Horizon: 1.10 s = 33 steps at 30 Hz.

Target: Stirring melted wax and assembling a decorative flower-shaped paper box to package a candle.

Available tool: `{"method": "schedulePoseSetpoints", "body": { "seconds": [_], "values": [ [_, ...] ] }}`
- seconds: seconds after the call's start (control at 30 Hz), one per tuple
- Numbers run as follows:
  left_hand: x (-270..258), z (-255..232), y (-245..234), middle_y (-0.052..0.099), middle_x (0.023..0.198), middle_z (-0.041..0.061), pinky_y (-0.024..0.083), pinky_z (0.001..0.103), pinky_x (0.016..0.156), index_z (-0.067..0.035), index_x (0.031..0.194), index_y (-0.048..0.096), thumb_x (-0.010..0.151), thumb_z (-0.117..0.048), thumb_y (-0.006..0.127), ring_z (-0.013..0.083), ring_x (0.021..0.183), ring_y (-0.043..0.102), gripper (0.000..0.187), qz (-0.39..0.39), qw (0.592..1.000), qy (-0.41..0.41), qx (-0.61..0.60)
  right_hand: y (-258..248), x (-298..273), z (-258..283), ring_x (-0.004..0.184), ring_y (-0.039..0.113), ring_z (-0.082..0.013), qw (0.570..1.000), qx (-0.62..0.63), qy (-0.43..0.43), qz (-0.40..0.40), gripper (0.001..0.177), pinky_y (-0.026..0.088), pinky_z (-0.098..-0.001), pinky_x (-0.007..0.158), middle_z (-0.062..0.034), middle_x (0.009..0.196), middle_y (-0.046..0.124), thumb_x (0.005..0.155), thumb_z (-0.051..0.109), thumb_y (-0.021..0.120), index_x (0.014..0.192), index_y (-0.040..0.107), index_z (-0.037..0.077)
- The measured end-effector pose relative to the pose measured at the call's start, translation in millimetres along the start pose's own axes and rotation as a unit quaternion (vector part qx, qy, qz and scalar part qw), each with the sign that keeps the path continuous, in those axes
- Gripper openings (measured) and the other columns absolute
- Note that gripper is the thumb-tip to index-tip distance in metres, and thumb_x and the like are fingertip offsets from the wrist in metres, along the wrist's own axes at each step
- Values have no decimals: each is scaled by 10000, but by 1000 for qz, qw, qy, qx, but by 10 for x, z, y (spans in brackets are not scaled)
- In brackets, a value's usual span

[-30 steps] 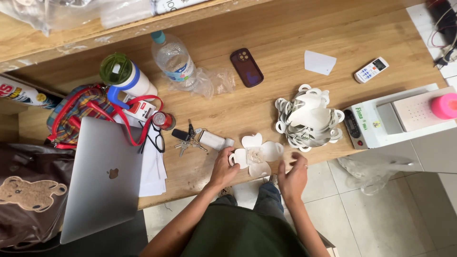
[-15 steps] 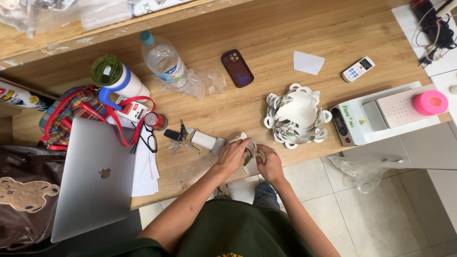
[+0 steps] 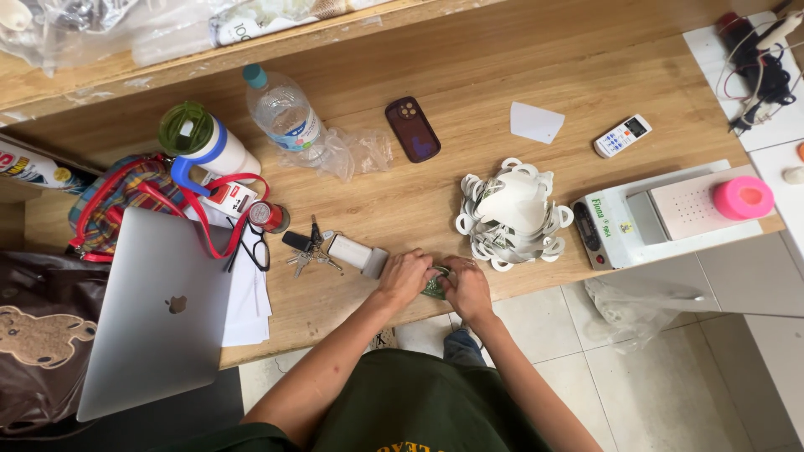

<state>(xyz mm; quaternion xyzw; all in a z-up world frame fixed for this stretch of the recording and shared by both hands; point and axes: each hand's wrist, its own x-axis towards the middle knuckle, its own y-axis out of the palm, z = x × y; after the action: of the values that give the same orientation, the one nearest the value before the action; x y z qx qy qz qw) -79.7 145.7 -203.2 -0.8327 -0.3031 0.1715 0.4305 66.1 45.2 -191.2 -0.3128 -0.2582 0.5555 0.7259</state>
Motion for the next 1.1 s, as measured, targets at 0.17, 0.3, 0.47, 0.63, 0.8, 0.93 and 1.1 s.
{"method": "schedulePoseSetpoints", "body": {
  "seconds": [0.17,0.3,0.47,0.63,0.8,0.93,1.1],
  "values": [
    [-120,-106,-45,706,987,153,534,499,820,-42,923,708,910,-263,727,374,894,700,222,-12,1000,-22,16,18,-37,-134,1019,666,-362,999,-15,42,1,232,522,-442,907,-148,1047,740,800,104,756,1028,745,60],
    [-265,-228,-277,671,1089,158,528,466,820,-23,1126,646,914,-246,704,358,904,683,313,-69,994,-59,-64,10,-29,-125,958,687,-348,1000,-14,10,-7,174,541,-432,853,-108,1022,758,832,105,736,1000,767,75],
    [-443,217,24,697,1109,190,539,433,896,-5,1154,680,882,-12,588,373,1016,678,287,-278,955,-67,-76,-2,-24,-57,939,696,-338,1000,-5,22,-4,146,546,-422,842,-106,1011,758,861,126,736,993,785,88],
    [-395,212,208,759,1038,155,572,366,806,-27,1168,700,892,31,546,265,891,738,322,-122,935,-225,-246,108,-30,-142,963,705,-320,999,-9,-24,-20,165,555,-407,859,-91,1069,761,809,100,734,963,792,81],
    [-348,-45,171,746,1026,158,579,369,805,-7,1104,694,873,33,610,272,898,740,249,-162,923,-190,-293,140,-36,-102,975,702,-323,999,-30,-34,-12,175,552,-411,867,-98,1095,753,804,86,733,967,799,85],
    [-329,-118,92,743,1001,156,568,373,808,-4,1076,710,862,12,670,281,886,734,218,-162,931,-167,-280,151,-23,-118,964,703,-328,998,-47,-33,-3,218,552,-423,848,-105,1130,742,802,79,720,1003,802,101],
    [-321,-110,91,734,1066,133,564,373,778,-4,1037,707,849,7,686,280,903,718,190,-152,934,-165,-278,221,-24,-201,948,706,-330,993,-101,-66,2,151,557,-433,844,-107,1112,742,842,95,700,960,794,98]
  ]
}}
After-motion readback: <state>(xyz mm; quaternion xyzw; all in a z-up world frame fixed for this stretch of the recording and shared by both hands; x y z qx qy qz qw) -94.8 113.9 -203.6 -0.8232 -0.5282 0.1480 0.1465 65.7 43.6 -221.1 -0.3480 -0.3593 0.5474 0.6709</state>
